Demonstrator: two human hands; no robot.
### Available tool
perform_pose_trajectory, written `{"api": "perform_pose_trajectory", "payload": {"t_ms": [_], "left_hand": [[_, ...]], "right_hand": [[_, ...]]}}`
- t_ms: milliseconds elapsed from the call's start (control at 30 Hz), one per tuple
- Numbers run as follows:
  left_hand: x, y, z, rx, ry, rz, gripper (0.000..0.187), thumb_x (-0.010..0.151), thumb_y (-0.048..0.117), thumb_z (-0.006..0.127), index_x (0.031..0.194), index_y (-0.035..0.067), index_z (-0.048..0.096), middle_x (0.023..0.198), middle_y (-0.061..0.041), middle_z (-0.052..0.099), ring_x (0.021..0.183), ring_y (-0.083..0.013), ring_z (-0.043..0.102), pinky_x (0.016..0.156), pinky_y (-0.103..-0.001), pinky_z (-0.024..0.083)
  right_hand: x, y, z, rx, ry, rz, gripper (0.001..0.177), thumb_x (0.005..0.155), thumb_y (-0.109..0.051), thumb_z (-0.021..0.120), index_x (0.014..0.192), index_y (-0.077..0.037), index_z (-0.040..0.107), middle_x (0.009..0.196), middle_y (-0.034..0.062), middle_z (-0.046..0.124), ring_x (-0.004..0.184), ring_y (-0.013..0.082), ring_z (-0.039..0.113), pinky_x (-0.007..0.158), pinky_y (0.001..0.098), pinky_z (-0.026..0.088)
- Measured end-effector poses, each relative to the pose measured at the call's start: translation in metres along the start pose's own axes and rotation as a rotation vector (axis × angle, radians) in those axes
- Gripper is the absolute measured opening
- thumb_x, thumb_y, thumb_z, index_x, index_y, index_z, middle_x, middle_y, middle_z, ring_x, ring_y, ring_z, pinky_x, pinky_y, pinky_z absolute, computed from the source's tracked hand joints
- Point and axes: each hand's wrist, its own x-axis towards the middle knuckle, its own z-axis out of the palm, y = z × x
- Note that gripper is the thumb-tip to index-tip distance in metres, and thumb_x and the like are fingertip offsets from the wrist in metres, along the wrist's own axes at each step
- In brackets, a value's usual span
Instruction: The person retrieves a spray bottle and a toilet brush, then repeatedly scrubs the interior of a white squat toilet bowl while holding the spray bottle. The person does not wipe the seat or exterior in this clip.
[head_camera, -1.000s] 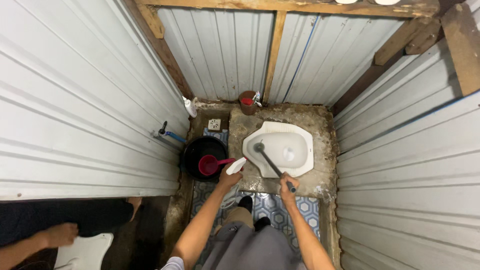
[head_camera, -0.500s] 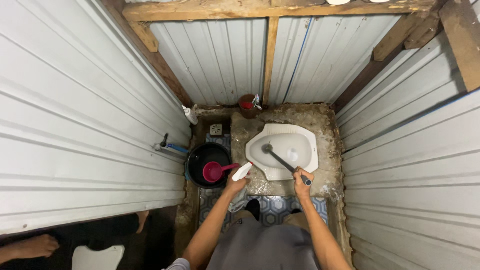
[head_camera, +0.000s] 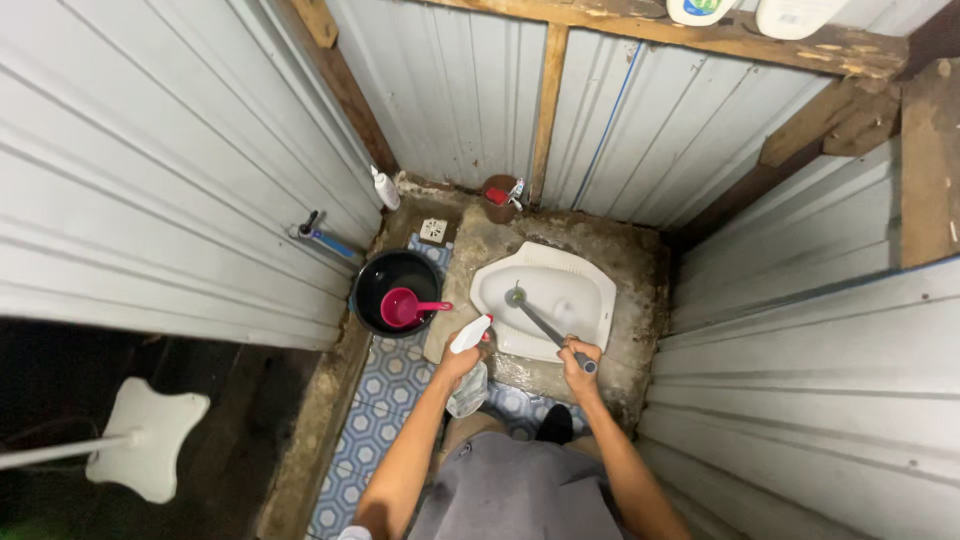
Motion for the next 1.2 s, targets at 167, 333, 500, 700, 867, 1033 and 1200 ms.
{"api": "perform_pose_trajectory", "payload": {"t_ms": [167, 333, 500, 700, 867, 1033, 1200], "left_hand": [[-0.035, 0.003, 0.033, -0.013, 0.089, 0.017, 0.040, 0.068, -0.008, 0.068, 0.105, 0.006, 0.074, 0.089, -0.001, 0.068, 0.082, -0.0126, 0.061, 0.071, -0.027, 0.050], [-0.060, 0.007, 0.039, -0.159, 0.108, -0.063, 0.040, 0.065, -0.010, 0.064, 0.100, 0.006, 0.073, 0.092, 0.001, 0.070, 0.084, -0.0133, 0.063, 0.069, -0.029, 0.049], [-0.082, 0.002, 0.027, 0.065, 0.176, -0.109, 0.032, 0.067, -0.009, 0.069, 0.096, 0.003, 0.073, 0.090, -0.002, 0.073, 0.086, -0.0142, 0.066, 0.074, -0.027, 0.052], [-0.098, -0.003, -0.008, 0.049, 0.050, 0.033, 0.054, 0.061, -0.012, 0.072, 0.110, 0.008, 0.072, 0.101, -0.001, 0.075, 0.095, -0.0134, 0.067, 0.082, -0.027, 0.052], [-0.086, -0.011, -0.026, -0.025, -0.068, 0.047, 0.065, 0.059, -0.014, 0.066, 0.119, 0.011, 0.070, 0.106, -0.001, 0.074, 0.099, -0.0140, 0.067, 0.084, -0.028, 0.053], [-0.085, -0.028, -0.035, 0.368, -0.025, 0.112, 0.044, 0.071, -0.009, 0.061, 0.107, 0.011, 0.076, 0.097, 0.000, 0.078, 0.095, -0.0145, 0.072, 0.084, -0.029, 0.053], [-0.097, -0.030, -0.046, 0.181, 0.050, -0.138, 0.031, 0.069, -0.009, 0.072, 0.098, 0.002, 0.071, 0.087, -0.006, 0.066, 0.083, -0.0210, 0.063, 0.072, -0.037, 0.050]], "right_hand": [[-0.004, -0.009, -0.016, -0.015, -0.080, 0.058, 0.028, 0.073, 0.010, 0.056, 0.058, 0.002, 0.034, 0.060, 0.0026, 0.034, 0.058, 0.0125, 0.033, 0.055, 0.0320, 0.027], [-0.006, -0.005, -0.019, -0.044, 0.002, -0.028, 0.021, 0.074, 0.009, 0.055, 0.059, 0.004, 0.042, 0.060, 0.0017, 0.038, 0.060, 0.0125, 0.037, 0.058, 0.0316, 0.030], [-0.018, -0.013, -0.035, 0.012, 0.050, 0.023, 0.029, 0.081, 0.005, 0.053, 0.060, 0.000, 0.034, 0.062, 0.0010, 0.037, 0.061, 0.0131, 0.033, 0.058, 0.0308, 0.029], [-0.033, -0.019, -0.011, -0.149, 0.065, 0.004, 0.030, 0.091, -0.001, 0.053, 0.071, -0.007, 0.031, 0.071, 0.0001, 0.034, 0.067, 0.0124, 0.032, 0.065, 0.0295, 0.033], [-0.022, -0.026, -0.007, 0.004, 0.222, -0.075, 0.034, 0.095, -0.003, 0.054, 0.067, -0.006, 0.036, 0.065, 0.0005, 0.038, 0.061, 0.0133, 0.032, 0.058, 0.0310, 0.030], [-0.023, -0.060, -0.022, 0.115, 0.353, -0.154, 0.023, 0.090, 0.000, 0.052, 0.067, 0.001, 0.050, 0.069, 0.0043, 0.051, 0.063, 0.0150, 0.046, 0.059, 0.0325, 0.037], [-0.003, -0.104, -0.014, 0.180, 0.231, -0.155, 0.042, 0.094, 0.001, 0.058, 0.066, -0.008, 0.028, 0.063, -0.0040, 0.030, 0.059, 0.0076, 0.029, 0.058, 0.0309, 0.025]]}}
